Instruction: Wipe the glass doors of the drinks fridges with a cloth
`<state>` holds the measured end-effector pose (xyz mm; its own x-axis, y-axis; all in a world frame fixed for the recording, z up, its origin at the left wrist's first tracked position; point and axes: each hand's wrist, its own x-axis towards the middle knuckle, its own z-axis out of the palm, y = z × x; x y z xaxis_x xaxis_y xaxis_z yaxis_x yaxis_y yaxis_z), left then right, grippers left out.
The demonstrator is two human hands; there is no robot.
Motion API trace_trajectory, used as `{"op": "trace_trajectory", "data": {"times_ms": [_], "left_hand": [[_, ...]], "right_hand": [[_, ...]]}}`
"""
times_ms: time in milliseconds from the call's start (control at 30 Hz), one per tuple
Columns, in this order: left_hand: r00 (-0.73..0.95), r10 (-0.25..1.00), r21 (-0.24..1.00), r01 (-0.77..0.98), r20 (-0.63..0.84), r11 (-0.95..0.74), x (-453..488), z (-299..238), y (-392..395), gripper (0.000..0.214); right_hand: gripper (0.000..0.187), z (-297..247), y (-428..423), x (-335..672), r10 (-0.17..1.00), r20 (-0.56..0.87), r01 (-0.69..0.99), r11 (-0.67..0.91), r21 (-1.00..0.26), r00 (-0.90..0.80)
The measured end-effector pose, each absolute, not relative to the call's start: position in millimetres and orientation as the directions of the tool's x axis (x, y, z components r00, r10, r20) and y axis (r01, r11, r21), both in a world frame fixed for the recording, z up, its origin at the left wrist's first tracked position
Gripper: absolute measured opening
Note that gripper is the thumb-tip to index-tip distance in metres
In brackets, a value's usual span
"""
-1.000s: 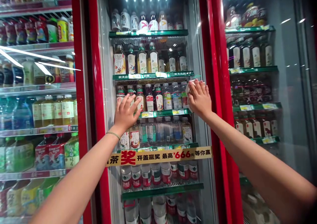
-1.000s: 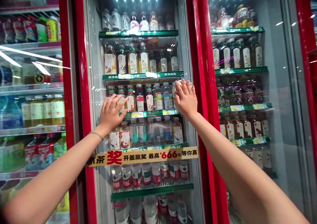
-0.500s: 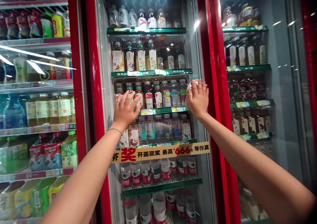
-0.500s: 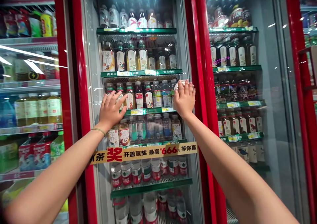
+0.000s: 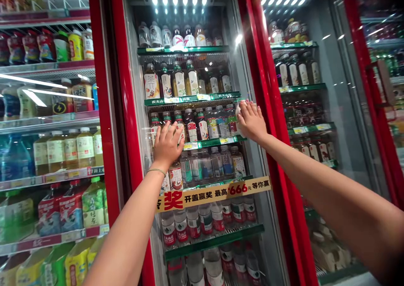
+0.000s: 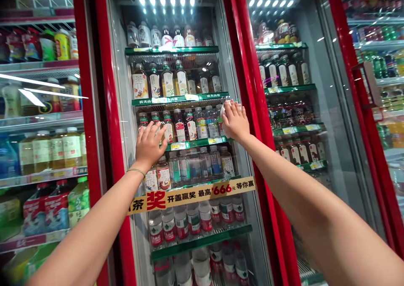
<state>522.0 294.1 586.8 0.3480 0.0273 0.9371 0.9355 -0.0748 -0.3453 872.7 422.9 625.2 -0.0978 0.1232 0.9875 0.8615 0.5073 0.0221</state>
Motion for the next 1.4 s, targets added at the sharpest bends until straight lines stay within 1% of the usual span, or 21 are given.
{"op": "trace_trajectory", "data": {"times_ms": [33, 67, 167, 267, 300, 367, 433, 533, 567, 600, 633, 733, 800, 867, 933, 1067, 1100, 1167, 1300, 1333, 1400], "left_hand": [[0.351, 0.025, -0.348, 0.935, 0.936, -0.071, 522.2, 586.7, 294.3, 0.043], [0.354, 0.024, -0.351, 0.934, 0.935, -0.068, 522.4, 586.7, 294.2, 0.043], [0.362, 0.02, -0.36, 0.931, 0.932, -0.064, 522.2, 587.0, 293.0, 0.043], [0.37, 0.009, -0.367, 0.926, 0.929, -0.084, 520.0, 587.6, 291.4, 0.042], [0.369, -0.001, -0.367, 0.925, 0.929, -0.093, 519.0, 587.8, 291.0, 0.041], [0.361, -0.027, -0.361, 0.926, 0.932, -0.106, 517.6, 588.3, 290.7, 0.039], [0.349, -0.04, -0.351, 0.93, 0.936, -0.112, 517.4, 588.6, 290.5, 0.036], [0.346, -0.036, -0.348, 0.93, 0.937, -0.115, 518.7, 589.0, 289.6, 0.033], [0.346, -0.034, -0.348, 0.93, 0.938, -0.115, 519.3, 589.1, 289.2, 0.033], [0.345, -0.033, -0.347, 0.931, 0.938, -0.114, 519.8, 589.0, 288.7, 0.033], [0.343, -0.029, -0.344, 0.933, 0.939, -0.111, 520.2, 588.9, 288.3, 0.033], [0.32, -0.01, -0.32, 0.943, 0.947, -0.089, 520.7, 588.2, 287.5, 0.035], [0.28, -0.021, -0.281, 0.958, 0.96, -0.063, 520.2, 587.7, 287.7, 0.037], [0.212, -0.065, -0.216, 0.975, 0.975, -0.046, 519.3, 587.5, 288.5, 0.039], [0.136, -0.115, -0.143, 0.989, 0.984, -0.049, 518.2, 587.8, 289.4, 0.042], [0.067, -0.125, -0.077, 0.995, 0.99, -0.071, 516.5, 588.9, 289.6, 0.044], [0.069, -0.116, -0.078, 0.994, 0.991, -0.071, 516.3, 589.0, 289.4, 0.044], [0.078, -0.107, -0.086, 0.994, 0.991, -0.069, 515.9, 589.0, 288.9, 0.044], [0.086, -0.117, -0.094, 0.993, 0.989, -0.065, 515.3, 588.1, 289.2, 0.043], [0.083, -0.116, -0.091, 0.994, 0.99, -0.067, 515.2, 587.8, 289.4, 0.043], [0.075, -0.109, -0.083, 0.994, 0.991, -0.072, 515.4, 587.5, 289.7, 0.043]], "right_hand": [[0.067, 633.2, 421.8, 857.8, 0.126, 0.991, 0.854, 0.52, -0.024, -0.049], [0.067, 638.7, 418.6, 838.3, 0.113, 0.992, 0.841, 0.54, -0.012, -0.058], [0.063, 630.8, 400.1, 777.3, 0.019, 0.984, 0.795, 0.593, 0.131, -0.177], [0.06, 596.4, 385.6, 759.1, -0.094, 0.936, 0.732, 0.598, 0.326, -0.34], [0.06, 585.8, 384.7, 766.5, -0.105, 0.903, 0.705, 0.59, 0.394, -0.417], [0.06, 574.4, 389.3, 794.2, -0.071, 0.881, 0.698, 0.581, 0.419, -0.469], [0.061, 579.6, 399.5, 823.4, 0.01, 0.941, 0.769, 0.58, 0.269, -0.337], [0.061, 608.8, 413.0, 833.6, 0.124, 0.989, 0.826, 0.548, -0.132, 0.076], [0.062, 618.6, 414.0, 824.8, 0.138, 0.975, 0.813, 0.539, -0.22, 0.172], [0.063, 625.8, 412.4, 811.4, 0.138, 0.968, 0.802, 0.541, -0.252, 0.211], [0.064, 629.4, 408.4, 795.3, 0.122, 0.975, 0.802, 0.554, -0.223, 0.187], [0.063, 618.9, 388.4, 754.3, -0.007, 0.989, 0.799, 0.589, 0.122, -0.146], [0.064, 603.4, 377.9, 747.7, -0.077, 0.927, 0.749, 0.566, 0.344, -0.368], [0.065, 592.8, 375.3, 755.9, -0.109, 0.843, 0.679, 0.543, 0.494, -0.526], [0.066, 592.1, 379.1, 765.0, -0.11, 0.829, 0.667, 0.541, 0.512, -0.548], [0.065, 604.0, 384.8, 747.8, -0.099, 0.968, 0.763, 0.599, 0.244, -0.232], [0.066, 605.1, 383.5, 739.1, -0.104, 0.976, 0.761, 0.612, 0.214, -0.192], [0.067, 603.7, 379.0, 728.0, -0.128, 0.96, 0.74, 0.614, 0.274, -0.249], [0.068, 601.7, 377.0, 749.3, -0.174, 0.745, 0.559, 0.557, 0.613, -0.644], [0.067, 604.0, 379.0, 758.5, -0.169, 0.713, 0.535, 0.55, 0.641, -0.681], [0.065, 610.4, 383.6, 769.7, -0.139, 0.781, 0.605, 0.556, 0.57, -0.608]]}}
